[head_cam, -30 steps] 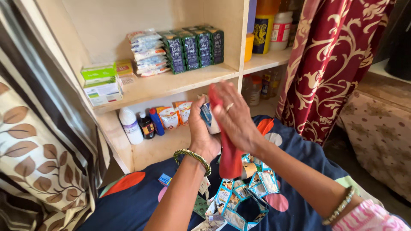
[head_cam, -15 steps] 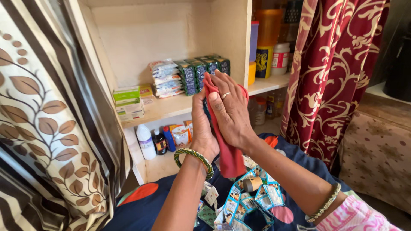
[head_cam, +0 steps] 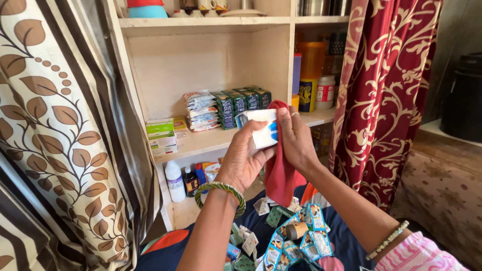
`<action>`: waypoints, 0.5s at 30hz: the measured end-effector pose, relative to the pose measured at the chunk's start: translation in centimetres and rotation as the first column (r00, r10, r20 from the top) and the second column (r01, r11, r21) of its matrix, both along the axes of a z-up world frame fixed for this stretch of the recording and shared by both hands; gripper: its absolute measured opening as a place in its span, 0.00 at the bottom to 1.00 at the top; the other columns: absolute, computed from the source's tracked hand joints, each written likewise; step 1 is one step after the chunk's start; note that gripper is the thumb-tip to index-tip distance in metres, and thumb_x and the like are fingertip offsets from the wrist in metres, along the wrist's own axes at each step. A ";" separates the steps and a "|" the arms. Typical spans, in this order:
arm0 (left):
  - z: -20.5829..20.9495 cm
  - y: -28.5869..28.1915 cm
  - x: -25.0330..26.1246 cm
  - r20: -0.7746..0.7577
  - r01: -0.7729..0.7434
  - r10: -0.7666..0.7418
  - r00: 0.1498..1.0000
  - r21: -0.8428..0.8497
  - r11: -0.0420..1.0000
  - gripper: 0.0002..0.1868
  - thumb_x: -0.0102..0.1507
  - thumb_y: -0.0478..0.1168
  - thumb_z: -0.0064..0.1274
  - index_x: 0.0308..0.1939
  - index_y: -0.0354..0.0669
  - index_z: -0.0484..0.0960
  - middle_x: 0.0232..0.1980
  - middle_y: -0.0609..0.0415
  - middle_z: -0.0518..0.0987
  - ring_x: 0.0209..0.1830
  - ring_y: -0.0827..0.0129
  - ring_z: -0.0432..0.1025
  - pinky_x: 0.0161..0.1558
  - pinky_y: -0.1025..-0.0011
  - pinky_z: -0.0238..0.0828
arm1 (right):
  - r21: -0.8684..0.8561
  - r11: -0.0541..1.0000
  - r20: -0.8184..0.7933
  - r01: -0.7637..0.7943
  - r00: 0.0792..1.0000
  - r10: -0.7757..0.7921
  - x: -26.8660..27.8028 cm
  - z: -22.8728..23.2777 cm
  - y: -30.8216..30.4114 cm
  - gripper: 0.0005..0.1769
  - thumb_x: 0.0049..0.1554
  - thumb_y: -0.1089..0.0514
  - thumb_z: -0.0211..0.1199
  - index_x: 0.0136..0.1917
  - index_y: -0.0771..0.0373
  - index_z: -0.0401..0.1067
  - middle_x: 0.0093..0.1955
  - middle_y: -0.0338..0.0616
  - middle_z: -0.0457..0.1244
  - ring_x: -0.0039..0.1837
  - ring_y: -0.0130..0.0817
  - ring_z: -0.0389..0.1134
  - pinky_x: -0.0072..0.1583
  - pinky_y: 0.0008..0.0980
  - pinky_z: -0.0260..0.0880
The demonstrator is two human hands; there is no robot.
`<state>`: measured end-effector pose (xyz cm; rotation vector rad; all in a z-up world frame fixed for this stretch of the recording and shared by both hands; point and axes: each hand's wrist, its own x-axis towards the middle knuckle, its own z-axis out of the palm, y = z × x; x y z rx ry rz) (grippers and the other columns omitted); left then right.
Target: The person sits on a mat and wipes various personal care items, including tubes, boxes, and sachets, with a red cloth. They then place the cleaned items onto a nearby white shelf.
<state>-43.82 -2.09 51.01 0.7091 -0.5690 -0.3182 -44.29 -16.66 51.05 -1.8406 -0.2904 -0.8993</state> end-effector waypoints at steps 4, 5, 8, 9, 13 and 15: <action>1.2 0.5 0.2 -0.050 -0.042 0.043 0.998 0.033 0.999 0.25 0.56 0.44 0.61 0.54 0.34 0.78 0.51 0.45 0.82 0.52 0.58 0.79 0.57 0.52 0.80 | 0.072 0.979 0.122 -0.191 0.976 0.182 -0.4 0.1 -0.5 0.26 0.70 0.40 0.43 0.54 0.66 0.67 0.46 0.41 0.63 0.50 0.24 0.60 0.55 0.28 0.66; 1.5 0.7 0.2 -0.065 -0.060 0.063 0.996 0.046 0.997 0.25 0.56 0.44 0.61 0.54 0.34 0.78 0.51 0.45 0.82 0.51 0.57 0.79 0.55 0.52 0.81 | 0.100 0.964 0.135 -0.244 0.964 0.230 -0.5 0.1 -0.4 0.25 0.70 0.41 0.44 0.55 0.65 0.67 0.47 0.39 0.62 0.51 0.22 0.60 0.55 0.27 0.66; 2.2 0.9 0.1 -0.038 -0.130 0.134 0.990 0.083 0.988 0.24 0.55 0.43 0.61 0.53 0.33 0.80 0.50 0.44 0.82 0.50 0.57 0.79 0.51 0.53 0.83 | 0.142 0.932 0.151 -0.335 0.937 0.314 -0.6 0.1 -0.3 0.20 0.69 0.45 0.48 0.55 0.64 0.67 0.47 0.35 0.62 0.51 0.19 0.58 0.55 0.25 0.65; 2.4 1.1 0.0 -0.020 -0.157 0.159 0.987 0.092 0.983 0.24 0.55 0.42 0.61 0.52 0.33 0.80 0.49 0.44 0.83 0.49 0.58 0.80 0.50 0.54 0.84 | 0.127 0.939 0.136 -0.319 0.944 0.302 -0.6 0.1 -0.2 0.19 0.69 0.46 0.50 0.54 0.65 0.68 0.46 0.35 0.61 0.50 0.19 0.58 0.54 0.25 0.65; 2.5 2.8 -0.6 0.136 -0.332 0.314 0.940 0.150 0.931 0.25 0.52 0.40 0.65 0.52 0.35 0.81 0.48 0.48 0.83 0.46 0.61 0.80 0.47 0.58 0.85 | 0.095 0.992 0.075 -0.088 0.994 0.081 -0.4 0.5 -0.5 0.15 0.67 0.50 0.57 0.51 0.66 0.69 0.41 0.35 0.60 0.46 0.21 0.56 0.48 0.26 0.63; 2.4 3.9 -0.7 0.185 -0.326 0.290 0.939 0.205 0.923 0.26 0.50 0.40 0.65 0.52 0.38 0.81 0.49 0.52 0.84 0.46 0.67 0.81 0.45 0.63 0.86 | 0.106 0.993 0.207 -0.054 0.978 0.031 -0.1 1.1 -1.0 0.14 0.66 0.51 0.59 0.52 0.66 0.70 0.43 0.33 0.62 0.47 0.18 0.57 0.51 0.23 0.62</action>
